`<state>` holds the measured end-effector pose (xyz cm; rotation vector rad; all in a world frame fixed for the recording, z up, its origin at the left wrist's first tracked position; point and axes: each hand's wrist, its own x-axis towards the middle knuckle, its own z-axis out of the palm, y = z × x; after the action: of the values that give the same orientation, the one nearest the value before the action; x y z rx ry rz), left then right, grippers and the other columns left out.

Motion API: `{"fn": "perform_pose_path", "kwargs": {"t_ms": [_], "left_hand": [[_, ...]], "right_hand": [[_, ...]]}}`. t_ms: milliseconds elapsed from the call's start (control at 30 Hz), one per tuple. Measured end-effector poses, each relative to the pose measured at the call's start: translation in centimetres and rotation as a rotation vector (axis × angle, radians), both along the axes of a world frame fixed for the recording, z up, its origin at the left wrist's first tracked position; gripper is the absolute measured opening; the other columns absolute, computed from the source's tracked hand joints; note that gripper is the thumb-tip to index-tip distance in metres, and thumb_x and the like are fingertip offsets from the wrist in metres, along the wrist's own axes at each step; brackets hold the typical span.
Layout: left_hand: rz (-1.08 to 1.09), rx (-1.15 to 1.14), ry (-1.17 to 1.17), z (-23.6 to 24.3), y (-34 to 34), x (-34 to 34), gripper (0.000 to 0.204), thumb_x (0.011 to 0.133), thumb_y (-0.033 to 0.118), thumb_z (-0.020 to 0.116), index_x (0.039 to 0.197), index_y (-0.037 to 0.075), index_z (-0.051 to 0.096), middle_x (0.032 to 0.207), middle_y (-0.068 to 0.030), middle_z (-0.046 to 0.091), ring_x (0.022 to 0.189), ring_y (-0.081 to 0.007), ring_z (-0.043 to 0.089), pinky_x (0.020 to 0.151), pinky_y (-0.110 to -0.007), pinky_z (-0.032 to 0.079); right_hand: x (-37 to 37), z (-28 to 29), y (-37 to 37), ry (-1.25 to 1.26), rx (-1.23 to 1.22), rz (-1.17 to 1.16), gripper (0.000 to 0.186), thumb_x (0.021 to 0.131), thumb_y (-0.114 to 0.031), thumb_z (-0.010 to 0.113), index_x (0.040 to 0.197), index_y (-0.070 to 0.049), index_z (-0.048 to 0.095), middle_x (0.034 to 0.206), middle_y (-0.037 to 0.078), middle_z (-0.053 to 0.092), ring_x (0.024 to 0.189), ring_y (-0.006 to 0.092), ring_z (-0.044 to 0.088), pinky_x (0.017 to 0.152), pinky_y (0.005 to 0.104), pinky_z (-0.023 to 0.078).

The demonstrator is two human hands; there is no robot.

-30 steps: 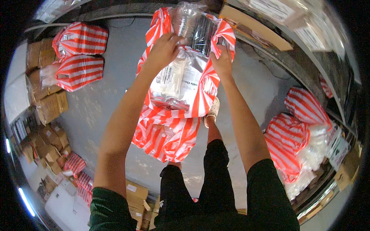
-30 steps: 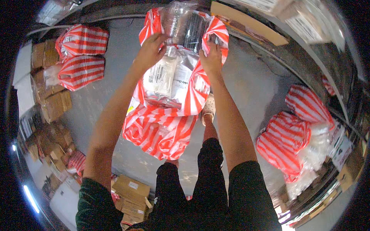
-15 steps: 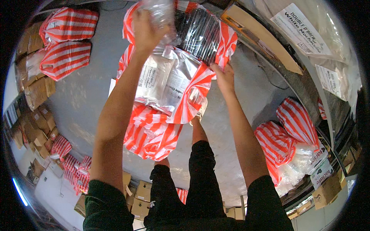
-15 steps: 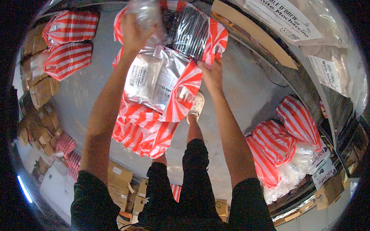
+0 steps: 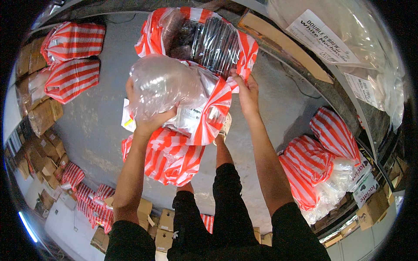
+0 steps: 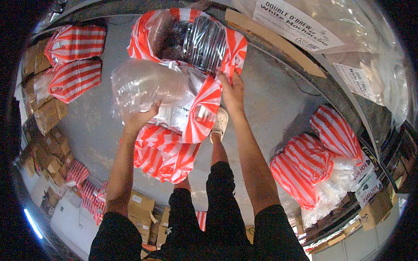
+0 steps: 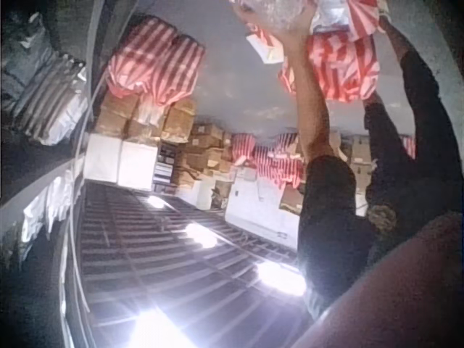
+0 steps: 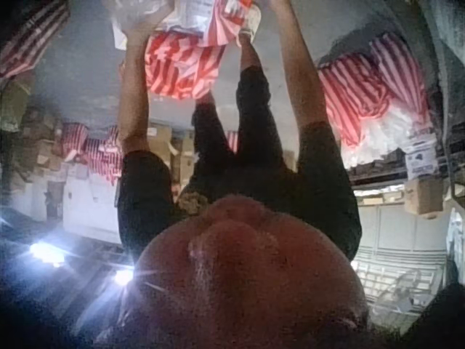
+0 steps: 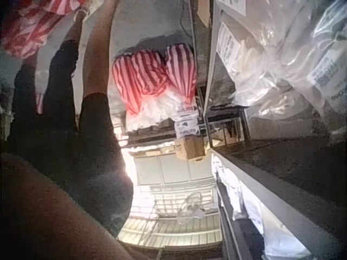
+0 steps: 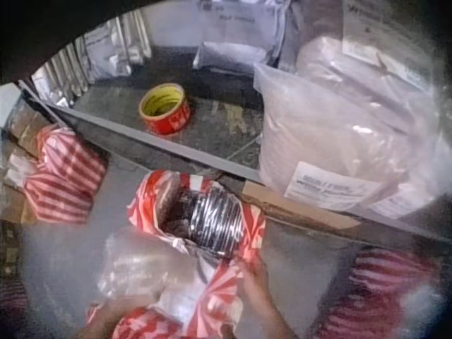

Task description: The person organizes and packs items into red and white striped bags in a warehouse. They use a yellow highlighter to mark a checklist on a clipboard and a smartphone to verify details. The person handles plastic bottles and bubble-wrapped packages, placing them into the bags and occasionally moving the bags to different locations.

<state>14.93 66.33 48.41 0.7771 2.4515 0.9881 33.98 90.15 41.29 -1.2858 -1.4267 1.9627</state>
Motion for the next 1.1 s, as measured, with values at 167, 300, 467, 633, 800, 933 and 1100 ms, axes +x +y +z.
{"fn": "perform_pose_path", "kwargs": {"t_ms": [167, 300, 467, 633, 800, 933, 1100], "left_hand": [[0.131, 0.285, -0.015, 0.3, 4.0, -1.9, 0.091, 0.058, 0.025, 0.091, 0.130, -0.002, 0.044, 0.130, -0.0200, 0.049, 0.118, -0.0312, 0.052, 0.100, -0.043, 0.045], [-0.107, 0.396, 0.626, 2.4, 14.8, -6.0, 0.071, 0.067, 0.025, 0.085, 0.124, -0.003, 0.051, 0.116, -0.0205, 0.057, 0.107, -0.0347, 0.058, 0.093, -0.046, 0.048], [-0.258, -0.095, 0.330, -6.3, 16.8, -8.6, 0.091, 0.073, 0.027, 0.076, 0.148, 0.001, 0.031, 0.144, -0.0323, 0.037, 0.138, -0.0486, 0.031, 0.118, -0.049, 0.023], [-0.309, 0.106, 0.354, -0.9, 12.8, -6.6, 0.080, 0.079, 0.024, 0.071, 0.147, 0.003, 0.035, 0.144, -0.0274, 0.041, 0.140, -0.0436, 0.031, 0.117, -0.050, 0.024], [-0.219, -0.083, 0.168, 4.1, -4.0, -2.9, 0.040, 0.089, 0.020, 0.067, 0.123, 0.000, 0.057, 0.122, -0.0215, 0.058, 0.112, -0.0378, 0.058, 0.096, -0.042, 0.047], [0.016, -0.201, -0.029, 5.1, -17.9, 3.3, 0.029, 0.090, 0.014, 0.064, 0.114, 0.000, 0.063, 0.117, -0.0211, 0.062, 0.110, -0.0381, 0.059, 0.092, -0.044, 0.049], [0.118, -0.220, -0.369, 4.5, -29.1, 13.9, 0.023, 0.089, 0.006, 0.061, 0.110, -0.001, 0.065, 0.101, -0.0178, 0.068, 0.088, -0.0303, 0.067, 0.081, -0.039, 0.052]], "right_hand": [[0.5, -0.3, 0.1, -0.060, -0.004, 0.034, 0.034, 0.093, -0.024, 0.068, 0.119, -0.004, 0.065, 0.111, 0.004, 0.069, 0.102, 0.0129, 0.061, 0.096, 0.0296, 0.044], [0.5, -1.4, 0.5, -0.048, 0.024, 0.035, 0.037, 0.092, -0.027, 0.068, 0.121, -0.004, 0.064, 0.111, 0.005, 0.069, 0.103, 0.0146, 0.061, 0.095, 0.0303, 0.044], [1.4, -1.4, 0.8, -0.094, 0.085, 0.128, 0.045, 0.091, -0.032, 0.068, 0.125, -0.003, 0.061, 0.120, 0.011, 0.066, 0.111, 0.0219, 0.060, 0.101, 0.0347, 0.042], [4.5, -0.1, 0.6, -0.310, 0.432, 0.158, 0.061, 0.090, -0.032, 0.071, 0.138, 0.000, 0.049, 0.139, 0.013, 0.051, 0.130, 0.0230, 0.047, 0.111, 0.0355, 0.032], [11.6, -1.4, -3.5, -0.396, 0.464, 0.162, 0.066, 0.090, -0.027, 0.072, 0.142, 0.001, 0.042, 0.146, 0.018, 0.042, 0.134, 0.0296, 0.043, 0.113, 0.0415, 0.032], [18.5, -0.3, -9.0, -0.588, 0.405, 0.362, 0.064, 0.090, -0.024, 0.072, 0.141, 0.002, 0.043, 0.145, 0.020, 0.042, 0.132, 0.0300, 0.044, 0.112, 0.0415, 0.034], [30.2, 1.0, -16.9, -0.800, 0.647, 0.597, 0.069, 0.088, -0.017, 0.072, 0.145, -0.006, 0.034, 0.134, 0.018, 0.048, 0.118, 0.0252, 0.054, 0.098, 0.0385, 0.047]]}}
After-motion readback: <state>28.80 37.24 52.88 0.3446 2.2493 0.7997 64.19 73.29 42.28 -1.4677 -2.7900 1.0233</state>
